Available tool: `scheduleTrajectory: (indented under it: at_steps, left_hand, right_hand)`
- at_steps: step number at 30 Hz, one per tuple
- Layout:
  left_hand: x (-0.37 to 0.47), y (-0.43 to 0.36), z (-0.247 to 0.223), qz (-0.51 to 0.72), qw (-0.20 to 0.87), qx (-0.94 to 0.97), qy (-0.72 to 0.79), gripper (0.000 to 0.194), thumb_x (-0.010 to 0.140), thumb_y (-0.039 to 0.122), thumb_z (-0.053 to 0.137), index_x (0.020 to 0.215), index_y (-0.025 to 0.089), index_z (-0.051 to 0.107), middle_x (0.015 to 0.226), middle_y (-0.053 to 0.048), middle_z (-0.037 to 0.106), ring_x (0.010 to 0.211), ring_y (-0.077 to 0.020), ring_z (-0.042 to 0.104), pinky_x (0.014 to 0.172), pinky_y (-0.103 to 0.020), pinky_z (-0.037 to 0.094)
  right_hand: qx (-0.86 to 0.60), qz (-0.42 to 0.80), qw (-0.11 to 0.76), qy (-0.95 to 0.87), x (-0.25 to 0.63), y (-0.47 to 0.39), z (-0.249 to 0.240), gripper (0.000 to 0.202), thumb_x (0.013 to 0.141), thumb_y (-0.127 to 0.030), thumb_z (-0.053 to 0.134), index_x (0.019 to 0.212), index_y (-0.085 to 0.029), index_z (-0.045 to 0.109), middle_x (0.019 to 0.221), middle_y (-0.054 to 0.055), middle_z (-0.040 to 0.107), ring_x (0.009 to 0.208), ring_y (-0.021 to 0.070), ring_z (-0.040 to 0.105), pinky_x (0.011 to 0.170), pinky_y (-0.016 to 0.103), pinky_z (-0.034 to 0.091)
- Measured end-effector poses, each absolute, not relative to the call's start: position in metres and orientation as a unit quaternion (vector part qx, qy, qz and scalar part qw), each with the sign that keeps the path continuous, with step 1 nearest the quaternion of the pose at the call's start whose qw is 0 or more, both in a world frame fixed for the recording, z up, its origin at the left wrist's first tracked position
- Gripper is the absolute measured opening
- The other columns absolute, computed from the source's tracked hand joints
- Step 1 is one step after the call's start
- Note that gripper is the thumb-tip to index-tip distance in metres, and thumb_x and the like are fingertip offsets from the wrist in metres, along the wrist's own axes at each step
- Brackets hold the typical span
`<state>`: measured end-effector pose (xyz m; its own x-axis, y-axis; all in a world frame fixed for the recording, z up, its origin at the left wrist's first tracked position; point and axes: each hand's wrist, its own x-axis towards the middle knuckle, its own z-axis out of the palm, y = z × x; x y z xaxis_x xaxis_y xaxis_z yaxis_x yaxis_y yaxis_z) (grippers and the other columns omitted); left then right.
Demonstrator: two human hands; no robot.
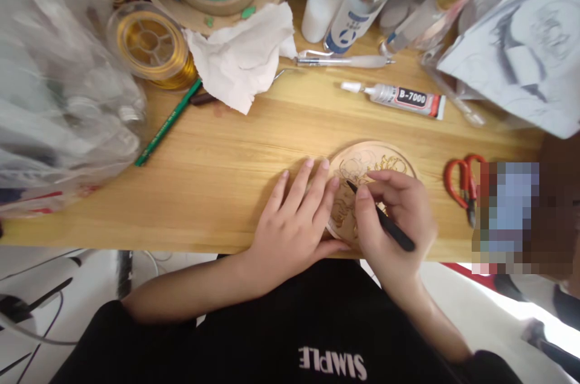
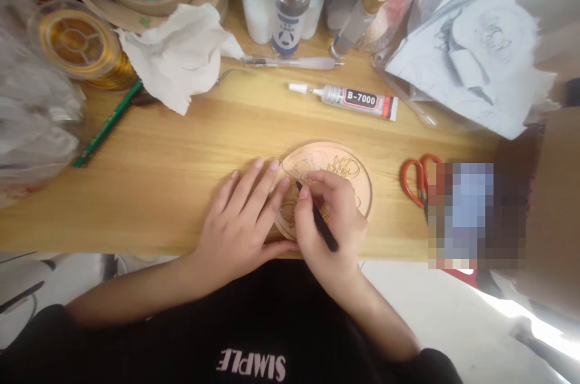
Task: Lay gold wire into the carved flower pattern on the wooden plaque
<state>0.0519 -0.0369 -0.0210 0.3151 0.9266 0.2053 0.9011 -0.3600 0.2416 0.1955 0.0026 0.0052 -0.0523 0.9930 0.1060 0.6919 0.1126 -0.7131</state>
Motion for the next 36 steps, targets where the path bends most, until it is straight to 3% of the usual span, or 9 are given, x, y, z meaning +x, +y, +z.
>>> scheduleTrajectory:
  at_steps: [17, 28, 36]
  left_hand:
    - [0.049, -0.036, -0.019, 0.163, 0.084, 0.802, 0.568, 0.084, 0.088, 0.072, 0.040, 0.142, 0.007, 0.045, 0.149, -0.017, 0.042, 0.139, -0.0348, 0.038, 0.112, -0.048, 0.030]
    - [0.048, -0.036, -0.019, 0.155, 0.093, 0.802, 0.569, 0.082, 0.088, 0.070, 0.043, 0.143, 0.009, 0.043, 0.151, -0.014, 0.039, 0.140, -0.0339, 0.035, 0.112, -0.048, 0.029]
    - [0.047, -0.036, -0.020, 0.154, 0.084, 0.805, 0.567, 0.082, 0.090, 0.070, 0.039, 0.142, 0.008, 0.044, 0.150, -0.015, 0.041, 0.140, -0.0339, 0.036, 0.113, -0.048, 0.029]
  right_hand:
    - [-0.543, 0.173, 0.248, -0.783, 0.203, 0.007, 0.010, 0.029, 0.086, -0.018, 0.061, 0.114, -0.025, 0.055, 0.091, 0.001, 0.068, 0.074, 0.0154, 0.066, 0.070, 0.031, 0.057]
    - [-0.349, 0.149, 0.204, -0.902, 0.217, 0.037, 0.015, 0.028, 0.085, -0.010, 0.058, 0.110, -0.021, 0.053, 0.083, 0.003, 0.069, 0.068, 0.0160, 0.065, 0.057, 0.029, 0.054]
    - [-0.237, 0.143, 0.155, -0.948, 0.229, 0.053, 0.015, 0.022, 0.087, -0.013, 0.056, 0.108, -0.019, 0.055, 0.082, 0.004, 0.068, 0.070, 0.0169, 0.063, 0.061, 0.031, 0.054]
